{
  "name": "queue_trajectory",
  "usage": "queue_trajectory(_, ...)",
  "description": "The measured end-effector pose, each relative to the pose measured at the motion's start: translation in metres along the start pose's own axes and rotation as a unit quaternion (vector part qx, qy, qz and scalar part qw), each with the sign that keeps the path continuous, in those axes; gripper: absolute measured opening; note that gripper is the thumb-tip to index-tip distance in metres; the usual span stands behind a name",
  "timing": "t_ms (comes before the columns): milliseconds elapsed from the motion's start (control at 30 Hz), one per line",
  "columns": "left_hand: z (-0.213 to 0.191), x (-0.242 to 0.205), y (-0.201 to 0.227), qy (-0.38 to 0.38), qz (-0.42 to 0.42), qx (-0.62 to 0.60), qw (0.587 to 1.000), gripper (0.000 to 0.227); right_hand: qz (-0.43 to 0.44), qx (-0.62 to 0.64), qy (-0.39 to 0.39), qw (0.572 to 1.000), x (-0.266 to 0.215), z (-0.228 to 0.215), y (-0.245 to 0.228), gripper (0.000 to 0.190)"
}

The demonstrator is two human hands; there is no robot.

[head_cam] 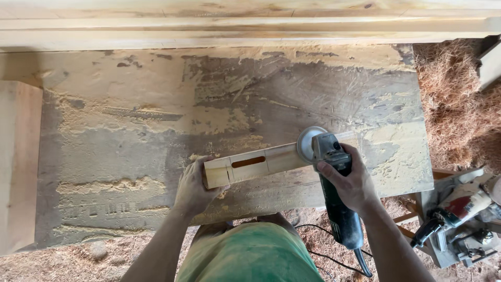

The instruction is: The person uses an angle grinder with a sanding disc to sand a rectangular wooden block with a cutout handle. The person holds the block with one hand and moves the grinder across the top and side surfaces, generating wood dust. The person flips the block to sand different faces.

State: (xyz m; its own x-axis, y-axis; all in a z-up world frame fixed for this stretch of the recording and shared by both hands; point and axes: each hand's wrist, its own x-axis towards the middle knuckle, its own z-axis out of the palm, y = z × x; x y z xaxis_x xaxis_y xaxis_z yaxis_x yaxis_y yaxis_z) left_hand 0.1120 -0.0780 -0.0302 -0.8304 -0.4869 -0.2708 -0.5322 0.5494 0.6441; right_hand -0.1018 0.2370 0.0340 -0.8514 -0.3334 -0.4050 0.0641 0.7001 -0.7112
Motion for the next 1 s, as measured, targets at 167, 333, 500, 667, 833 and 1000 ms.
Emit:
queue_trajectory(167, -0.001, 0.002, -0.004, -0.01, -0.006, 0.017, 1.0, 0.079, 0.014, -0.02, -0.04, 0.999, -0.012, 0.016, -0.017, 0.093)
queue_trajectory(333, -0.001, 0.0, -0.008, -0.001, 0.014, 0.002, 1.0, 0.081, -0.003, -0.052, -0.059, 0.997, -0.025, 0.032, -0.037, 0.086)
queue_trajectory(500, 0.002, 0.003, -0.011, 0.011, 0.034, -0.014, 0.999, 0.08, 0.005, -0.047, -0.08, 0.996, -0.038, 0.051, -0.062, 0.085)
queue_trajectory(667, 0.004, 0.005, -0.015, 0.016, 0.044, -0.003, 0.999, 0.077, 0.02, -0.09, -0.097, 0.991, -0.043, 0.068, -0.083, 0.086)
queue_trajectory(833, 0.003, 0.007, -0.018, 0.002, 0.036, 0.026, 0.999, 0.078, -0.017, -0.066, -0.124, 0.99, -0.048, 0.082, -0.099, 0.085)
queue_trajectory(1000, 0.0, 0.007, -0.018, 0.009, 0.046, 0.02, 0.999, 0.076, -0.015, -0.119, -0.137, 0.983, -0.052, 0.097, -0.112, 0.087)
